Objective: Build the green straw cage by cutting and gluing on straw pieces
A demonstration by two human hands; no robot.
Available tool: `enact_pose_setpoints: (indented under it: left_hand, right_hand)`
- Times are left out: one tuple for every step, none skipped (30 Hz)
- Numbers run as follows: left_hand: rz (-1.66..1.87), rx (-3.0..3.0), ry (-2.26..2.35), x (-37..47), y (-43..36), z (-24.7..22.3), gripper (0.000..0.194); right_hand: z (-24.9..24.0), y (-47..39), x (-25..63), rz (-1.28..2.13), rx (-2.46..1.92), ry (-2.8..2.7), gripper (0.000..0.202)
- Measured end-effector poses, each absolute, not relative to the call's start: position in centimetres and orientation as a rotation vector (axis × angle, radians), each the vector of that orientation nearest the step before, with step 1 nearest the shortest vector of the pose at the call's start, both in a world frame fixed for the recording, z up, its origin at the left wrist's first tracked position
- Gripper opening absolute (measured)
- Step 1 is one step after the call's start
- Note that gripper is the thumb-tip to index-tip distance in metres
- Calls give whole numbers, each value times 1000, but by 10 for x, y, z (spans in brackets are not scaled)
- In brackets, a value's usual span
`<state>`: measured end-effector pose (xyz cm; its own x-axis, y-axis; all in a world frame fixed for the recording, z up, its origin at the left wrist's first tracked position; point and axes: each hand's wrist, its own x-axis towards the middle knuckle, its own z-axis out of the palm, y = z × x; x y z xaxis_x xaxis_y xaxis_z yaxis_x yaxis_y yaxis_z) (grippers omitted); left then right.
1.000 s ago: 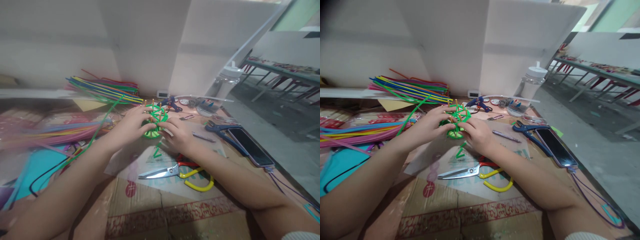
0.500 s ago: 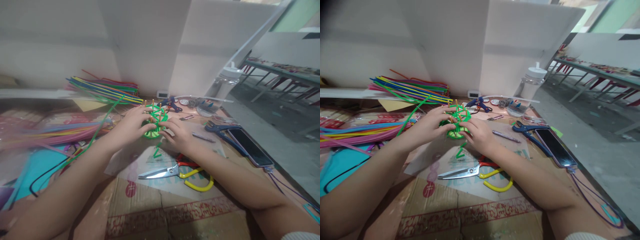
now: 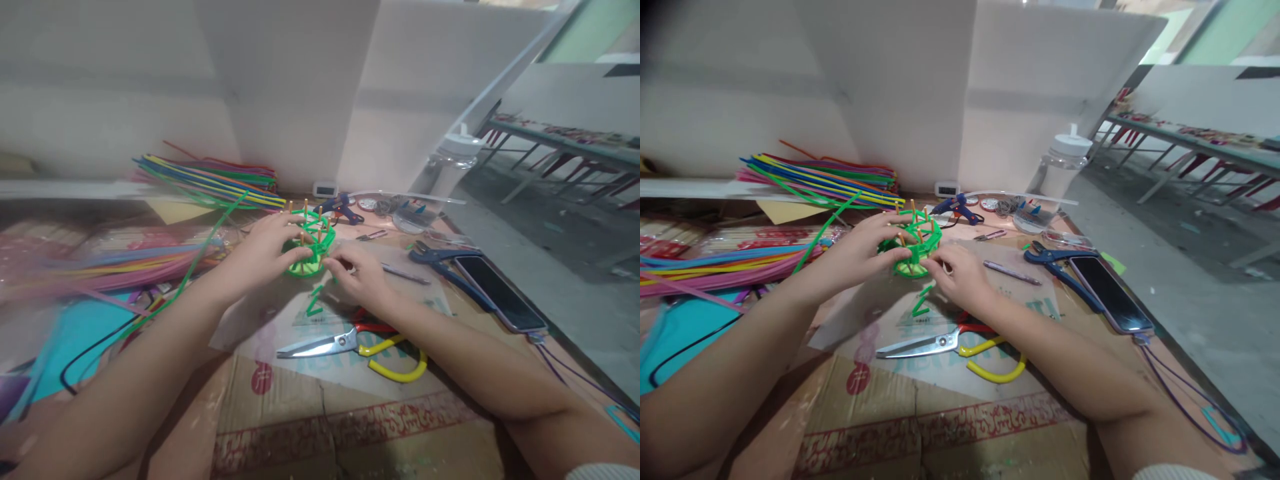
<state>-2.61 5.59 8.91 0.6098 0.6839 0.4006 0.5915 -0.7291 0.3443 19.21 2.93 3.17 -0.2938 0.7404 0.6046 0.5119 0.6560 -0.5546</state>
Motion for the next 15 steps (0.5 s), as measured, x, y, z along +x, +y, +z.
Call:
enact_pose_setpoints:
  left_hand:
    - [795,2636,1076,-26,56,89,24]
    - [815,2620,1088,-27,55,89,27]
    - [829,2611,1097,-27,55,89,28]
    - [838,2609,1103,-27,55,90,27]
    - [841,2610,1109,-27,55,90,24]
    - [841,2609,1118,-27,55,90,21]
    - [841,2607,1125,-27,55,90,19]
    - [842,2602,1127,-27,56,90,18]
    - [844,2597,1124,-27,57,90,18]
    - [842,2593,1117,-27,58,89,17]
    - [838,2590,1106,-27,58,89,17]
    - [836,2588,1095,-27,59,89,17]
    - [837,2586,1088,-27,59,89,17]
    - [837,2585,1084,-27,60,88,18]
    - [836,2585,1082,-27,60,88,19]
  right_hand:
    - [32,28,192,457,-1068,-1946,29]
    - [33,28,191,608,-1146,-1917,29]
    - [34,28,190,761,-1197,-1875,28]
    - [35,28,189,909,-1220,-1822,28]
    - [36,29,188,1042,-1216,-1765,28]
    - [37,29,186,1149,-1195,-1704,29]
    - [38,30,185,1235,-1173,-1643,28]
    - [38,30,183,1305,-1155,-1586,27]
    - [38,30,180,1360,-1144,-1537,26]
    - [39,30,178,1401,-1137,-1498,25]
    - [39,29,176,1428,-1133,-1469,25]
    - [39,29,174,1443,-1134,-1447,24]
    - [39,28,172,1452,-1138,-1428,24]
    - [39,28,170,1456,-1145,-1414,25]
    - [39,28,169,1456,-1153,-1402,25]
